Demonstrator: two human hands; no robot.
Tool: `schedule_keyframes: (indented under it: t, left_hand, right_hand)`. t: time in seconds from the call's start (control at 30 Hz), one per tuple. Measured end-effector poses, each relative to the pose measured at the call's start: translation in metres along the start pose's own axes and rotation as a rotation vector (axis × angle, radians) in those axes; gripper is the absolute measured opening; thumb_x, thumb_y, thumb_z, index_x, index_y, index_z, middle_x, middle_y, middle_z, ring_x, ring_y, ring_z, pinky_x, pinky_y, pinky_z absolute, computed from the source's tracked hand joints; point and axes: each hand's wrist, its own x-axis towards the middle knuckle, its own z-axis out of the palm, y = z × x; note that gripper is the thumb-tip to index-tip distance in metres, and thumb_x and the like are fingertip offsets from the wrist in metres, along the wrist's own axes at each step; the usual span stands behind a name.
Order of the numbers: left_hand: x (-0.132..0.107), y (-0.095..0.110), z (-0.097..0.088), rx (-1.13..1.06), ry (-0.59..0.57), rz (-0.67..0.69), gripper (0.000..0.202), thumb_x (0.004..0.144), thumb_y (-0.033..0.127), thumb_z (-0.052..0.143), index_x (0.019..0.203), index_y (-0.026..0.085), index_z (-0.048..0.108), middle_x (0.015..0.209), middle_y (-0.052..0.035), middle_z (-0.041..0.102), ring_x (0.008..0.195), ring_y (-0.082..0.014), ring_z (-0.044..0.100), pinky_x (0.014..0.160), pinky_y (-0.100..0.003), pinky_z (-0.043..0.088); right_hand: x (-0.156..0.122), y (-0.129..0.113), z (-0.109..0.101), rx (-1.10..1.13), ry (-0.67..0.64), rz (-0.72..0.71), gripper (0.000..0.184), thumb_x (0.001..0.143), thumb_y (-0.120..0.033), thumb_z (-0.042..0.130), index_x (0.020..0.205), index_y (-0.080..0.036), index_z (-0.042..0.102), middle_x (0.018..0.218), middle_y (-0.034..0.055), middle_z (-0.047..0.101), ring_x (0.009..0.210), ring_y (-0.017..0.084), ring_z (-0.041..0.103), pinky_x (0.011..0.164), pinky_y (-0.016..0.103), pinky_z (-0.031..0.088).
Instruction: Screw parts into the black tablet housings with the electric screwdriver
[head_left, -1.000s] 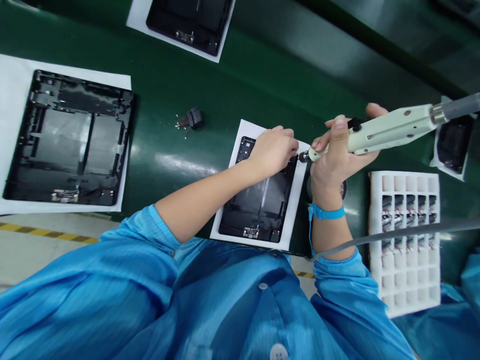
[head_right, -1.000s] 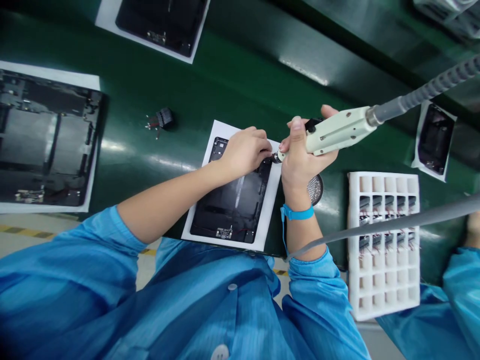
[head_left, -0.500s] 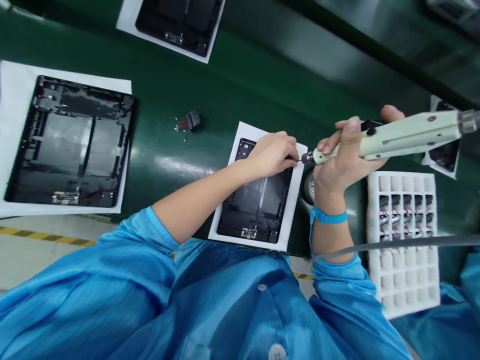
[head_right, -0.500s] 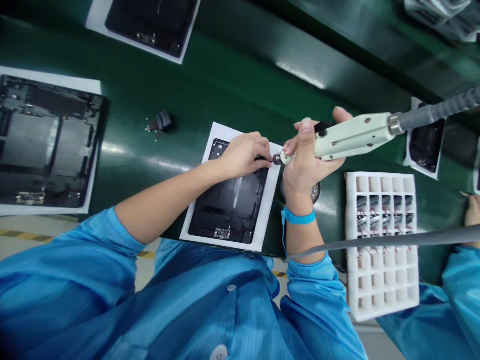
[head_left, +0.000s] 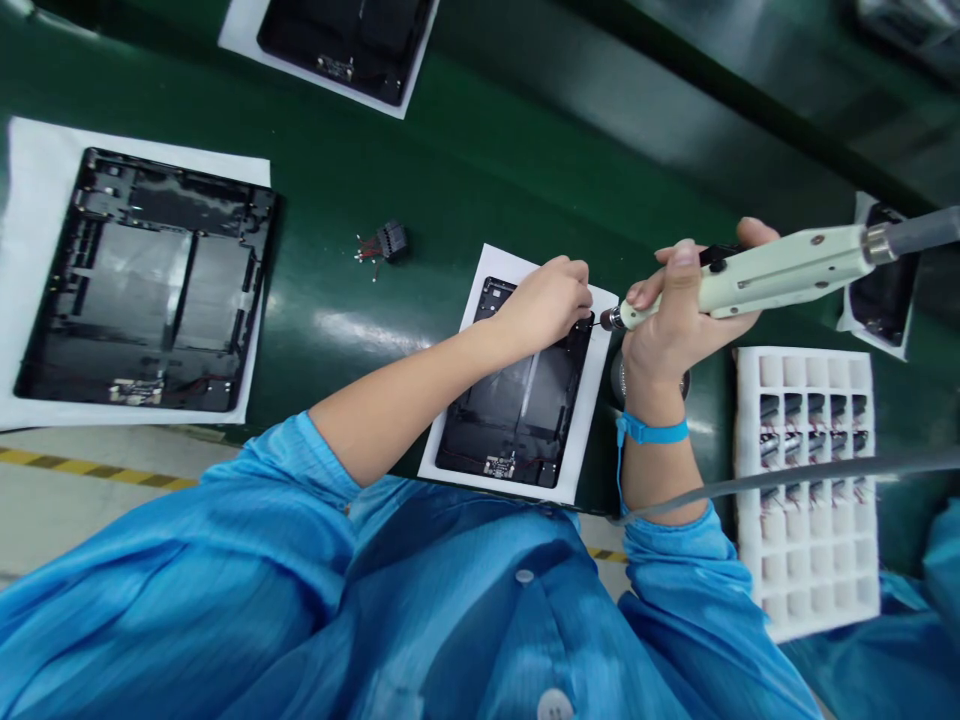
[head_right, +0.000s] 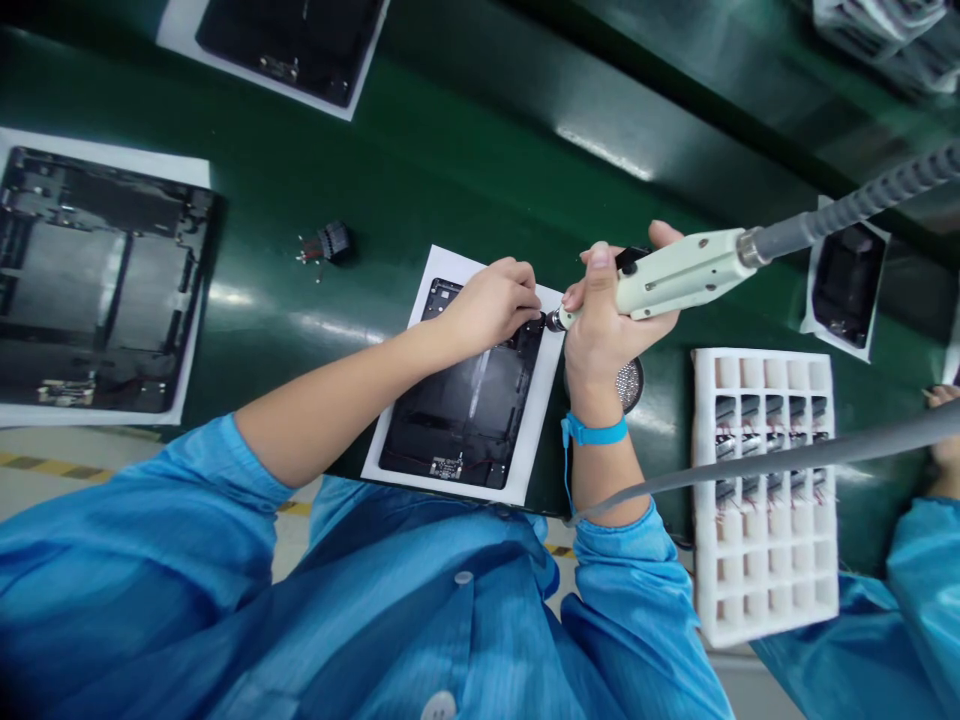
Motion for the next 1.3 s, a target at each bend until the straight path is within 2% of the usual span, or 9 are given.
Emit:
schedule_keyframes:
  t: [0.23, 0.47, 0.53, 0.6, 0.67, 0.77, 0.9, 1.13, 1.3]
  left_hand:
    - [0.0, 0.0, 0.004, 0.022, 0.003, 0.011, 0.035, 0.117, 0.02, 0.061, 0.096, 0.018, 0.09, 0.11, -0.0148, 0.076, 0.113, -0.0349, 0.072, 0.108, -0.055, 0.058]
    - [0.001, 0.002, 0.001, 0.03, -0.016, -0.008, 0.032, 0.116, 0.016, 0.064, 0.099, 0.016, 0.091, 0.111, -0.0158, 0.077, 0.113, -0.035, 0.072, 0.109, -0.055, 0.057]
    - [-0.001, 0.001, 0.001, 0.032, -0.002, -0.002, 0.028, 0.115, 0.016, 0.068, 0.1, 0.016, 0.091, 0.11, -0.015, 0.077, 0.113, -0.0343, 0.072, 0.109, -0.054, 0.058]
    - [-0.001, -0.003, 0.001, 0.031, 0.023, 0.014, 0.025, 0.114, 0.017, 0.071, 0.098, 0.016, 0.091, 0.109, -0.0138, 0.077, 0.111, -0.0332, 0.072, 0.108, -0.053, 0.059]
    - [-0.001, -0.008, 0.003, 0.02, 0.052, 0.035, 0.023, 0.113, 0.018, 0.074, 0.095, 0.017, 0.089, 0.106, -0.0124, 0.076, 0.109, -0.0319, 0.071, 0.105, -0.052, 0.06]
    - [-0.001, -0.017, 0.009, -0.011, 0.086, 0.051, 0.024, 0.113, 0.02, 0.077, 0.091, 0.019, 0.087, 0.104, -0.0103, 0.075, 0.107, -0.0301, 0.07, 0.103, -0.051, 0.06]
    - [0.0, -0.024, 0.013, -0.037, 0.103, 0.045, 0.026, 0.114, 0.024, 0.079, 0.089, 0.021, 0.086, 0.102, -0.0085, 0.074, 0.106, -0.029, 0.069, 0.105, -0.051, 0.06]
    - [-0.003, -0.023, 0.01, -0.039, 0.113, 0.054, 0.025, 0.114, 0.025, 0.078, 0.091, 0.021, 0.087, 0.105, -0.008, 0.076, 0.107, -0.0286, 0.07, 0.106, -0.051, 0.06]
    - [-0.003, -0.022, 0.009, -0.04, 0.102, 0.047, 0.024, 0.114, 0.025, 0.079, 0.092, 0.021, 0.087, 0.106, -0.008, 0.077, 0.109, -0.0288, 0.071, 0.109, -0.052, 0.06]
  right_hand:
    - [-0.002, 0.001, 0.004, 0.079, 0.005, 0.012, 0.053, 0.115, -0.067, 0.074, 0.152, -0.036, 0.052, 0.1, -0.0018, 0.065, 0.056, 0.011, 0.051, 0.057, 0.036, 0.057]
    - [-0.008, 0.002, 0.015, 0.187, -0.023, 0.081, 0.059, 0.106, -0.072, 0.082, 0.147, -0.04, 0.056, 0.093, -0.0053, 0.057, 0.054, 0.014, 0.055, 0.054, 0.034, 0.054]
    - [-0.005, -0.003, 0.014, 0.174, -0.02, 0.11, 0.062, 0.103, -0.074, 0.083, 0.147, -0.038, 0.058, 0.093, -0.0049, 0.059, 0.06, 0.016, 0.064, 0.058, 0.035, 0.06]
    - [-0.001, -0.014, 0.005, 0.156, 0.007, 0.134, 0.062, 0.102, -0.073, 0.085, 0.145, -0.036, 0.06, 0.097, -0.0039, 0.066, 0.063, 0.016, 0.068, 0.066, 0.039, 0.069]
    - [0.002, -0.026, -0.013, 0.157, 0.077, 0.124, 0.057, 0.101, -0.066, 0.088, 0.14, -0.034, 0.062, 0.1, -0.0039, 0.071, 0.058, 0.011, 0.062, 0.066, 0.037, 0.071]
    - [-0.001, -0.04, -0.047, 0.169, 0.179, 0.075, 0.047, 0.099, -0.055, 0.092, 0.128, -0.033, 0.063, 0.088, -0.0081, 0.066, 0.048, 0.007, 0.047, 0.05, 0.028, 0.058]
    - [-0.013, -0.036, -0.074, 0.137, 0.194, 0.114, 0.047, 0.097, -0.054, 0.09, 0.127, -0.032, 0.061, 0.087, -0.0093, 0.067, 0.046, 0.007, 0.045, 0.044, 0.028, 0.051]
    - [-0.019, -0.022, -0.075, 0.116, 0.172, 0.137, 0.056, 0.095, -0.061, 0.095, 0.13, -0.031, 0.063, 0.092, -0.0075, 0.076, 0.045, 0.009, 0.048, 0.042, 0.029, 0.048]
    - [-0.019, -0.024, -0.075, 0.154, 0.172, 0.12, 0.055, 0.095, -0.058, 0.097, 0.129, -0.03, 0.064, 0.087, -0.0091, 0.074, 0.044, 0.008, 0.05, 0.043, 0.027, 0.048]
